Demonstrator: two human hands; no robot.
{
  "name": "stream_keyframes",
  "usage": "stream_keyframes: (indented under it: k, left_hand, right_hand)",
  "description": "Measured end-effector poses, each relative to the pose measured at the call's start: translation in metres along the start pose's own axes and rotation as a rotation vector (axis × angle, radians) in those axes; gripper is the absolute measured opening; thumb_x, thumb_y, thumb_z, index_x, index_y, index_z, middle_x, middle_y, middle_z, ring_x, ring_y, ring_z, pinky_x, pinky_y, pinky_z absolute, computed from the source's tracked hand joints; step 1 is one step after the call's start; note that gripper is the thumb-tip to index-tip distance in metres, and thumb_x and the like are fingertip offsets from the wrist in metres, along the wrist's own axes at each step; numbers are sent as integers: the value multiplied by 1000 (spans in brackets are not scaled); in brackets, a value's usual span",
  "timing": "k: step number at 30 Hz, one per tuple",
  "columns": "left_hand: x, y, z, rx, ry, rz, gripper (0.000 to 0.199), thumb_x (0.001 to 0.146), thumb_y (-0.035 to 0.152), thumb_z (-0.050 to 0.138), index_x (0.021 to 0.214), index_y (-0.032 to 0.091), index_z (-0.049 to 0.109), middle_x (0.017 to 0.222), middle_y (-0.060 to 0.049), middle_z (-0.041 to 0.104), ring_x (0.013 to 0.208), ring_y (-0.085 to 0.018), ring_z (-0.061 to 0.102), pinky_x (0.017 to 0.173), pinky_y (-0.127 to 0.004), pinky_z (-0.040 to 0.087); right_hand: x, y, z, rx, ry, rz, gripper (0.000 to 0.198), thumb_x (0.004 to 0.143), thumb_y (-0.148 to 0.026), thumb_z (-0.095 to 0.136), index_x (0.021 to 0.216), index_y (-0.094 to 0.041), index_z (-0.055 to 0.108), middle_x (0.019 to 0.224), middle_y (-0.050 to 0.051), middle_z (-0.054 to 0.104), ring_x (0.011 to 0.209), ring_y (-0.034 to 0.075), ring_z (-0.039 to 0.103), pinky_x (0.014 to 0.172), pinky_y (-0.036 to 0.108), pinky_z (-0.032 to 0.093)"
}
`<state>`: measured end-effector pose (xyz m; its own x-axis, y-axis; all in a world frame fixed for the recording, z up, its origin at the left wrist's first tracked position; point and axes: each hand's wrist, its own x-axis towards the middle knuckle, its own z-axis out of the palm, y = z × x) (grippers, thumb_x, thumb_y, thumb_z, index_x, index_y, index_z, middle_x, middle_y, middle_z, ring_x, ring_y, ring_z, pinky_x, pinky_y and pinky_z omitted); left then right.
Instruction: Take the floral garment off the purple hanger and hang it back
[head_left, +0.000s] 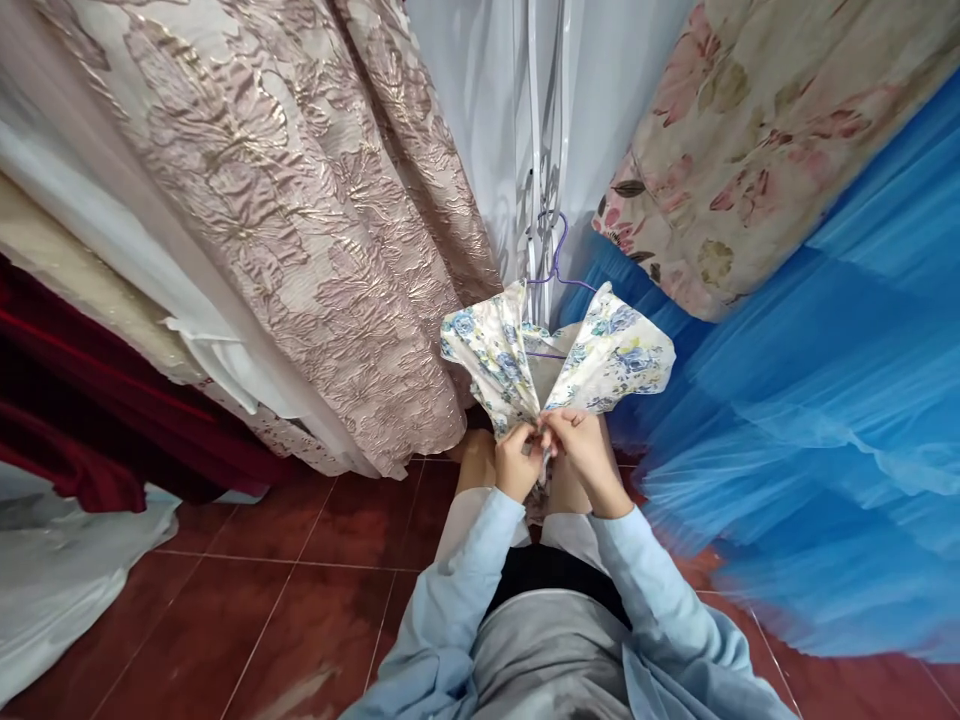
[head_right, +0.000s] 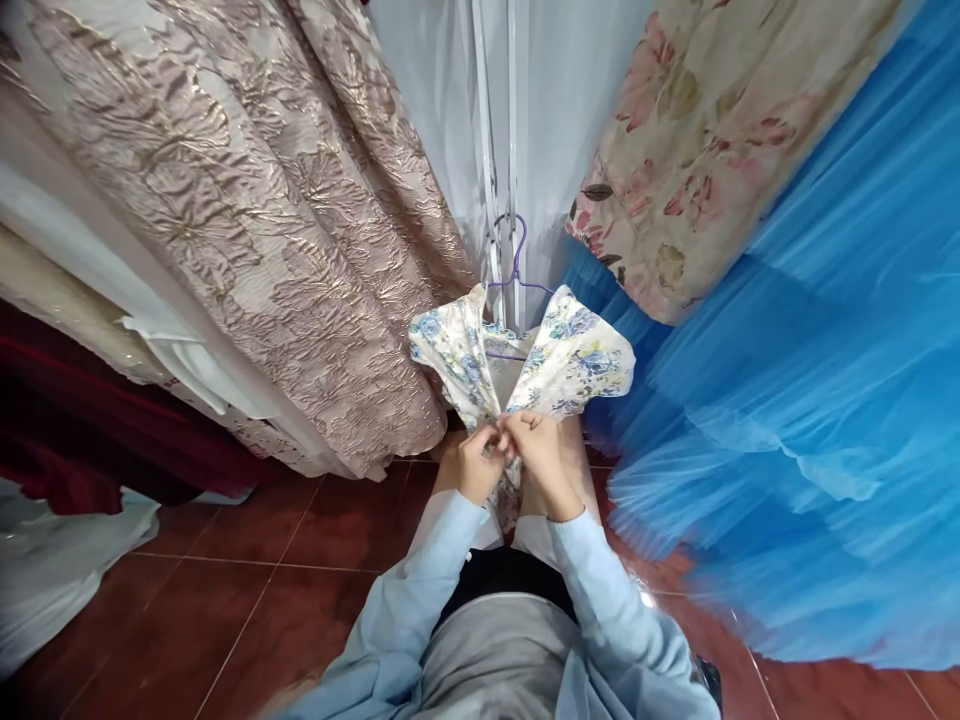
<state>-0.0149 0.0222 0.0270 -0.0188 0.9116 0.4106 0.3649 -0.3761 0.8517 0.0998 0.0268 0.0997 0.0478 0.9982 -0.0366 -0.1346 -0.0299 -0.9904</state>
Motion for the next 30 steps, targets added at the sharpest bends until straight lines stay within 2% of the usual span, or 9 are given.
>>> stream_keyframes:
  k: [4,9,12,15,18,21,24,26,30]
  left_hand:
    - [-12,2,19,5,-60,13,15,87,22,58,73,22,61,73,-4,65,70,-20,62,70,-31,46]
    - [-19,4,38,14,-138,20,16,88,21,58,73,22,61,73,-4,65,71,-19,61,71,-31,46]
    - [-24,2,45,28,-197,17,16,88,21,60,72,23,63,73,-5,65,71,-20,61,71,-31,47]
    - [-18,6,37,-35,-168,26,12,91,26,61,82,22,68,82,-7,69,78,-21,65,78,-32,50]
    - [23,26,11,-127,-16,94,25,99,38,56,113,22,69,93,-8,70,85,-21,66,83,-32,52]
    - [94,57,-17,-129,84,242,40,106,43,43,136,20,57,84,-4,65,72,-17,60,73,-29,50]
    - [160,77,-31,18,-63,430,36,107,46,43,122,20,62,82,-3,63,72,-16,60,73,-28,47]
    - [184,82,-33,145,-164,517,36,107,47,40,108,19,63,85,-4,64,77,-18,62,74,-28,47]
    - [200,92,-34,209,-101,594,40,110,44,30,98,19,59,80,-4,61,76,-17,61,76,-29,46]
  right_hand:
    - [48,-48,-8,-55,71,-77,25,70,-40,68,63,-17,67,50,3,65,35,9,43,36,23,30]
    - [108,-98,-3,-56,159,-205,18,72,-24,63,56,-15,63,52,5,67,36,7,40,37,21,31]
    - [121,-116,0,-23,220,-261,17,75,-20,61,60,-14,64,53,4,67,36,7,38,38,21,30]
    - [115,-123,-2,-21,217,-286,18,79,-21,61,64,-13,66,55,3,67,37,7,37,38,21,30]
    - [101,-120,-5,-65,152,-277,18,82,-23,61,67,-14,66,53,2,64,37,8,40,38,21,31]
    - [90,-113,-8,-122,126,-306,21,85,-27,62,67,-17,62,50,0,61,36,8,40,38,21,30]
    - [88,-108,-10,-168,112,-363,21,86,-30,63,70,-18,61,49,-2,59,37,8,41,39,21,29]
    - [92,-100,-11,-188,86,-375,20,86,-33,64,73,-18,62,50,-3,59,38,9,40,41,22,29]
    - [100,-69,-11,-211,62,-354,22,87,-35,62,72,-20,58,50,-2,59,41,10,42,46,24,33]
